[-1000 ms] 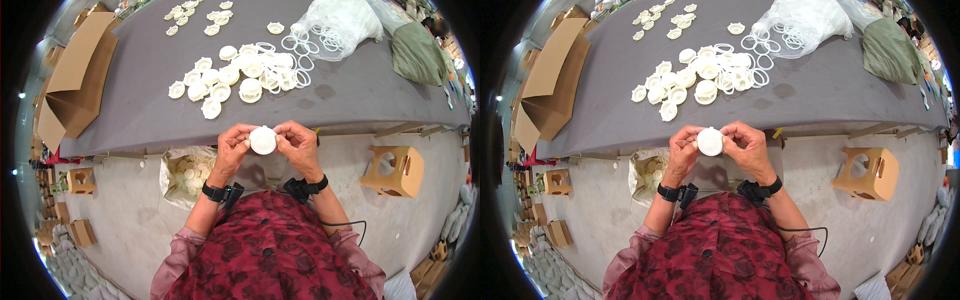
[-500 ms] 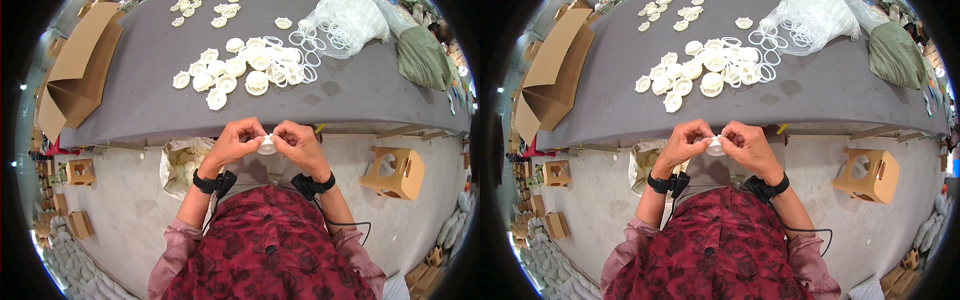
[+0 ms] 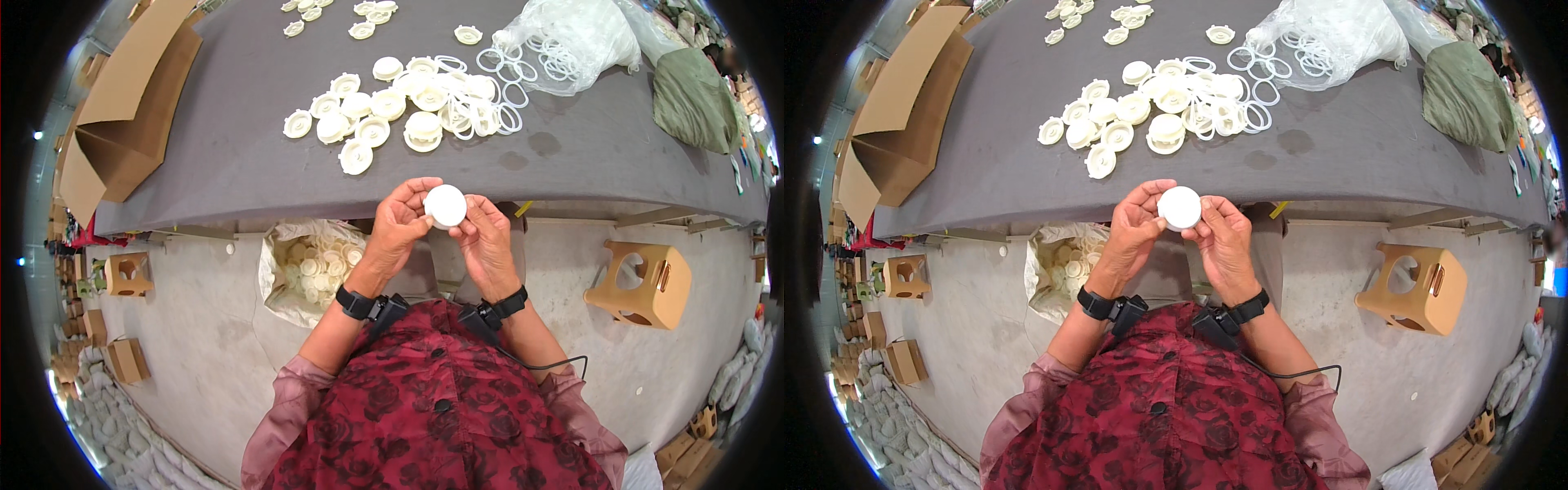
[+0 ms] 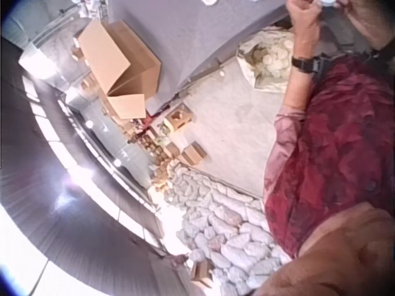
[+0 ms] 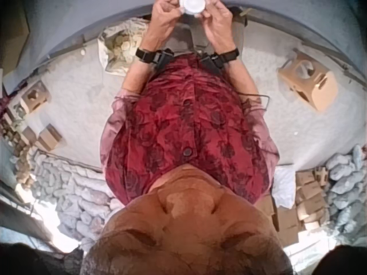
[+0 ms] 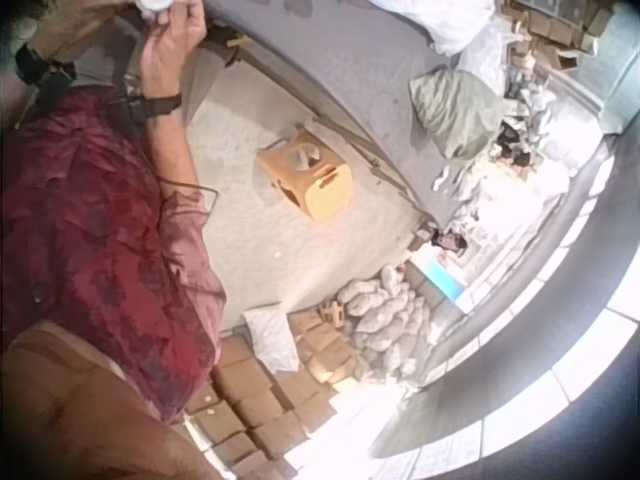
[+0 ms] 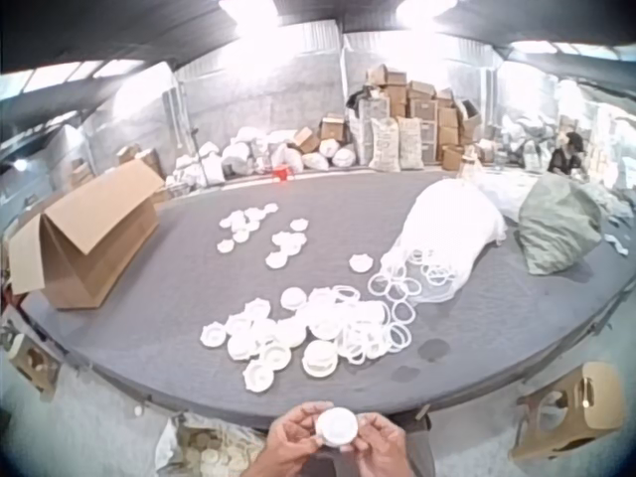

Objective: The recorder is assembling white plastic circular caps with white plastic rings at a manufacturing facility.

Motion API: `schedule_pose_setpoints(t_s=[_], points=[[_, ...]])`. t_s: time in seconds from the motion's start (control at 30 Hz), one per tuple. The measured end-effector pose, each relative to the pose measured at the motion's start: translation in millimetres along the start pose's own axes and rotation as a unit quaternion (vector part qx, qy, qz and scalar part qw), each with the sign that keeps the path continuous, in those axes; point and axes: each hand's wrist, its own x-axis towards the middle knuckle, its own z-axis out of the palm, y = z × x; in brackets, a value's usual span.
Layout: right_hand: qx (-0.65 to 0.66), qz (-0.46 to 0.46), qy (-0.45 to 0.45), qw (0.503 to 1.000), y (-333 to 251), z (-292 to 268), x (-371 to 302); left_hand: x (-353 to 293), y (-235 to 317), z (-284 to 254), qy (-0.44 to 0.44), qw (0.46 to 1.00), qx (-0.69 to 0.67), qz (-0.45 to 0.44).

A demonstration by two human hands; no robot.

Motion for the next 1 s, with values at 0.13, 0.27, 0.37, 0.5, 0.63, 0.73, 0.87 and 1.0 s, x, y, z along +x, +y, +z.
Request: schedule_pose_setpoints(t_s=[0.13,0.27,0.37,0.5,0.63,0.73,0.87,1.0], points=[[0.056,-0.012,0.062,0.996,13,12,-3,-2,-13,10,0.077,0.997,-0.006,0.019],[-0.097,0.007,-0.042,0.994,-2,-7,-1,-5,-13,0,0.095,0.995,0.015,0.019],[-0.185,-0.048,0.013,0.981,-25,14,3,-5,0,-9,0.084,0.996,0.013,0.008],[-0.355,0.024,-0.137,0.925,-41,5,6,-4,8,-9,0.029,0.997,0.064,-0.038],[-0.299,0.027,-0.120,0.946,-36,3,8,-3,8,-7,-0.012,0.995,0.086,-0.049],[-0.259,0.000,-0.105,0.960,-31,2,4,-3,13,4,-0.013,0.992,0.123,-0.024],[-0.189,-0.014,-0.092,0.978,-21,-6,3,-6,14,16,-0.004,0.987,0.161,0.010],[-0.035,0.008,-0.084,0.996,-8,-5,0,-8,7,15,-0.007,0.943,0.320,0.090]])
